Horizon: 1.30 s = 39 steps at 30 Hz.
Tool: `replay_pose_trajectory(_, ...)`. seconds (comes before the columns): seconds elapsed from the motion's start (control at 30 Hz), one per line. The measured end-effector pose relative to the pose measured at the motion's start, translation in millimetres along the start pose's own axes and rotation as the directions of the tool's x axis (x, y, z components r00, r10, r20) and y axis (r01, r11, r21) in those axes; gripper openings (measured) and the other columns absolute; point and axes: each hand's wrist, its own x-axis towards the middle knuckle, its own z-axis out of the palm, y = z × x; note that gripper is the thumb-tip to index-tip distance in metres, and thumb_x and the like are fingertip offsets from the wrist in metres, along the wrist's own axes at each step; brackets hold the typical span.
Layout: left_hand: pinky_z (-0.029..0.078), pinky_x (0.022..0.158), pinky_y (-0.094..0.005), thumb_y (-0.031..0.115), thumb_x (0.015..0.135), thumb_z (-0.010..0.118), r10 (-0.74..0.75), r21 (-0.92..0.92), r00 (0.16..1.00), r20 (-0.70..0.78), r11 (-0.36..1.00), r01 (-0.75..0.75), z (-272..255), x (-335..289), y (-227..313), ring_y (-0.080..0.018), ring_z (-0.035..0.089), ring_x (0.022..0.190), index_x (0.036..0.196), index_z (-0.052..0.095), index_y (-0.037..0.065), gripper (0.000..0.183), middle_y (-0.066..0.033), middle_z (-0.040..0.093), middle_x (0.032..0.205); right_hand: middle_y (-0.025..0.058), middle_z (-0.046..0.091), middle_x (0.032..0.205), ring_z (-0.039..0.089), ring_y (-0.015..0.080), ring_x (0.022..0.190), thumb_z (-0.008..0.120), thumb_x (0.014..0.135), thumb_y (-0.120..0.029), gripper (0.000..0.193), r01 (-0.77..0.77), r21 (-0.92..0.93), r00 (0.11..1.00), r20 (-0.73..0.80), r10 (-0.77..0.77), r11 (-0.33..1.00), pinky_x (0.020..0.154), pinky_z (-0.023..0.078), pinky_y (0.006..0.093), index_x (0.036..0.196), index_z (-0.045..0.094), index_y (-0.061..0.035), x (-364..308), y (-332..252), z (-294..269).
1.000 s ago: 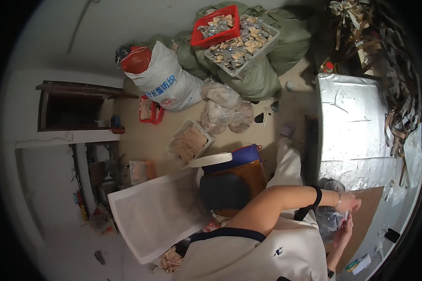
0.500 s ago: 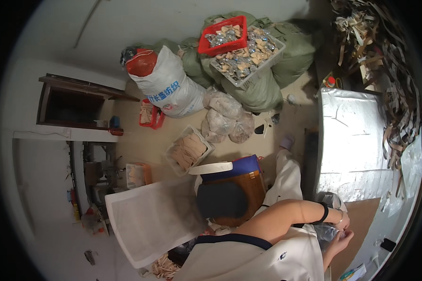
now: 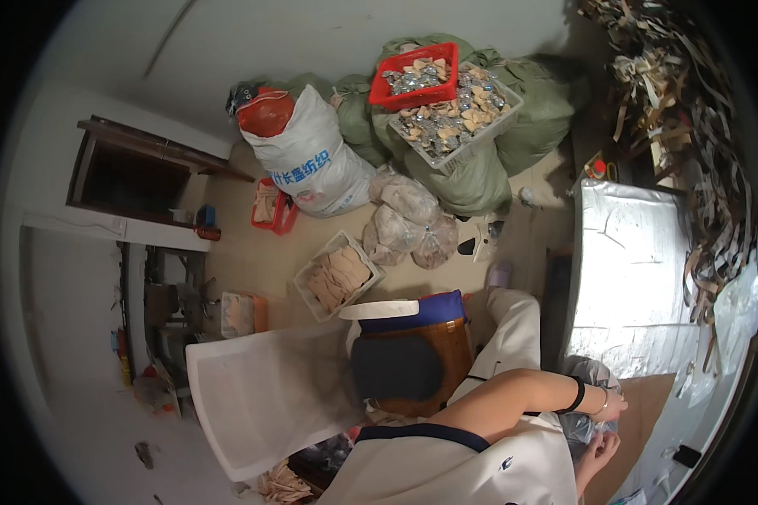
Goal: Gathering, sorting, and bagging leather shoe components on a workbench.
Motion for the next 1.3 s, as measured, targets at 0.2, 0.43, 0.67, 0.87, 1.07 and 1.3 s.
replay_pose_trajectory(0.2,0.053,0.075,-0.0420,0.019,0.073,0.059,-0.099,0.026,0.973,0.207,0.995,0.096,-64,-37,1,-0.0298,0.065,0.090,0.083,0.072,0.008,0.019,-0.0139,0.068,0.094,0.0096,0.061,0.091,0.056,0.0154,0.078,0.060,0.084,-0.003,0.024,-0.130,-0.020,0.934,0.332,0.130,0.991,0.070,0.045,0.0280,0.107,0.057,0.0052,41,121,16)
replay_pose_trajectory(0.43,0.046,0.082,-0.0415,0.014,0.078,0.056,-0.747,-0.376,0.331,-0.576,0.602,0.704,-174,-322,16,-0.0327,0.057,0.096,0.092,0.063,0.004,0.019,-0.0171,0.060,0.100,0.0155,0.063,0.106,0.059,0.0227,0.100,0.062,0.084,-0.003,0.029,0.055,-0.249,0.712,0.688,0.137,0.967,0.091,0.044,0.0341,0.112,0.058,0.0058,51,-120,34)
replay_pose_trajectory(0.67,0.039,0.100,-0.0422,0.018,0.085,0.059,0.252,-0.526,-0.487,-0.837,-0.615,0.587,-243,-669,315,-0.0350,0.049,0.118,0.121,0.055,0.001,0.040,-0.0195,0.051,0.129,0.0112,0.058,0.059,0.051,0.0169,0.054,0.064,0.081,-0.018,0.024,0.336,-0.047,0.667,0.717,-0.202,0.941,0.052,0.040,0.0335,0.075,0.063,0.0054,86,-156,131)
replay_pose_trajectory(0.87,0.037,0.096,-0.0429,0.033,0.086,0.061,0.302,-0.478,-0.484,-0.821,-0.827,0.296,-252,-714,425,-0.0303,0.053,0.111,0.117,0.056,0.004,0.043,-0.0125,0.054,0.127,0.0213,0.058,0.065,0.061,0.0322,0.060,0.060,0.080,-0.033,0.035,0.714,-0.125,0.389,0.889,-0.242,0.689,0.059,0.045,0.0417,0.075,0.063,0.0017,85,-307,268)
replay_pose_trajectory(1.07,0.038,0.085,-0.0441,0.037,0.087,0.062,0.297,-0.575,-0.671,-0.679,-0.784,0.235,-203,-727,509,-0.0335,0.053,0.095,0.114,0.055,0.002,0.045,-0.0164,0.057,0.101,0.0129,0.061,0.064,0.058,0.0236,0.060,0.061,0.079,-0.032,0.035,0.701,-0.052,0.275,0.940,-0.202,0.712,0.061,0.046,0.0376,0.085,0.066,0.0023,90,-395,415)
replay_pose_trajectory(1.3,0.034,0.098,-0.0428,0.039,0.088,0.060,0.262,-0.667,-0.803,-0.534,-0.714,0.211,-164,-728,546,-0.0371,0.045,0.112,0.120,0.051,0.001,0.051,-0.0192,0.054,0.115,0.0087,0.060,0.064,0.055,0.0166,0.061,0.061,0.074,-0.030,0.036,0.748,0.059,0.104,0.974,-0.203,0.662,0.060,0.045,0.0327,0.090,0.067,0.0018,25,-445,563)
